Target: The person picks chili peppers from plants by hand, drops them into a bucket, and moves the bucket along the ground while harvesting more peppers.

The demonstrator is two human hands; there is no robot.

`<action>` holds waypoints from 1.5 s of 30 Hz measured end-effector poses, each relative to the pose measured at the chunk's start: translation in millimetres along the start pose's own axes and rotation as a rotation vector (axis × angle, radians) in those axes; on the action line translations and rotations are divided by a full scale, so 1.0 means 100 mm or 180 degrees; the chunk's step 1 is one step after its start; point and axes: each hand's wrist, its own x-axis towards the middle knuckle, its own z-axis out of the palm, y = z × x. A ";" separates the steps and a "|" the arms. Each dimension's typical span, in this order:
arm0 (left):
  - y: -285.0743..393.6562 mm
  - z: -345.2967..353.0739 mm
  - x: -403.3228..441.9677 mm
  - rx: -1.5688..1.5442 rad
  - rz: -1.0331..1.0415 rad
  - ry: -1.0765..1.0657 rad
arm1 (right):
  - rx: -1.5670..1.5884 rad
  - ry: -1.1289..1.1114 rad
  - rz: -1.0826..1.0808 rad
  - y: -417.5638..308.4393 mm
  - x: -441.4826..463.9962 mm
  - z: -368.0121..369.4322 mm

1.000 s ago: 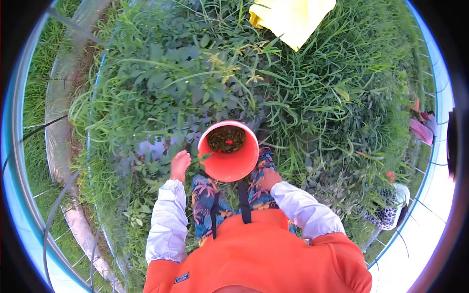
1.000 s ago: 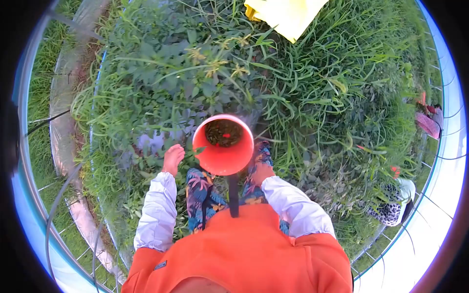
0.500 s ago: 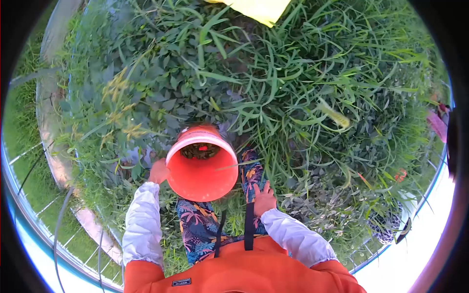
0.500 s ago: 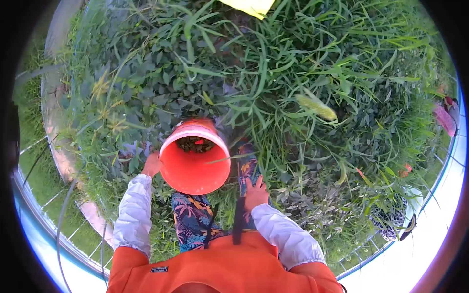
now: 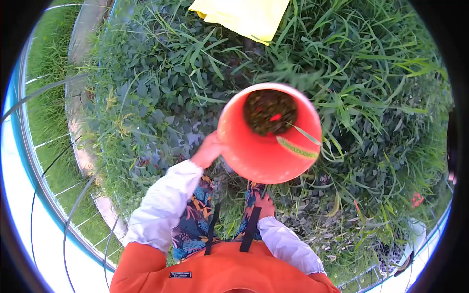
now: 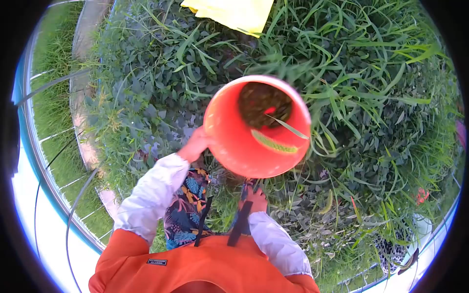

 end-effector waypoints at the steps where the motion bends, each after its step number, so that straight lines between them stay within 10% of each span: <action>1: -0.03 0.23 0.25 -0.0203 0.0192 -0.0007 | -0.0008 0.0019 0.0004 0.02 0.04 0.03; 11: -0.30 1.28 2.52 0.1500 0.0620 0.0987 | 0.0218 0.0209 0.0358 -0.20 0.18 0.06; 15: -0.12 1.12 2.12 0.0095 0.0958 -0.0337 | 0.0061 0.0107 0.0571 -0.49 0.29 0.19; 25: -0.74 -1.40 -0.32 0.2540 -0.0309 0.1087 | 0.0920 0.0514 -0.0757 -0.84 1.18 0.54; 32: 0.22 -2.28 0.13 0.4442 0.2598 0.0706 | 0.2655 0.0928 -0.0979 -2.08 1.53 0.16; 34: 0.97 -2.24 0.21 0.5088 0.1391 0.0808 | 0.2950 0.0766 -0.1038 -2.24 1.59 0.07; 36: 0.86 -2.90 0.45 0.4357 0.3022 0.1292 | 0.3034 0.0677 -0.1072 -2.36 1.75 0.08; 39: 1.11 -3.34 0.25 0.6192 0.1754 0.1391 | 0.2985 0.0509 -0.0986 -2.56 1.94 -0.06; 45: 0.92 -4.01 0.03 0.5628 0.0915 0.1473 | 0.2804 0.0260 -0.1077 -3.17 2.12 -0.18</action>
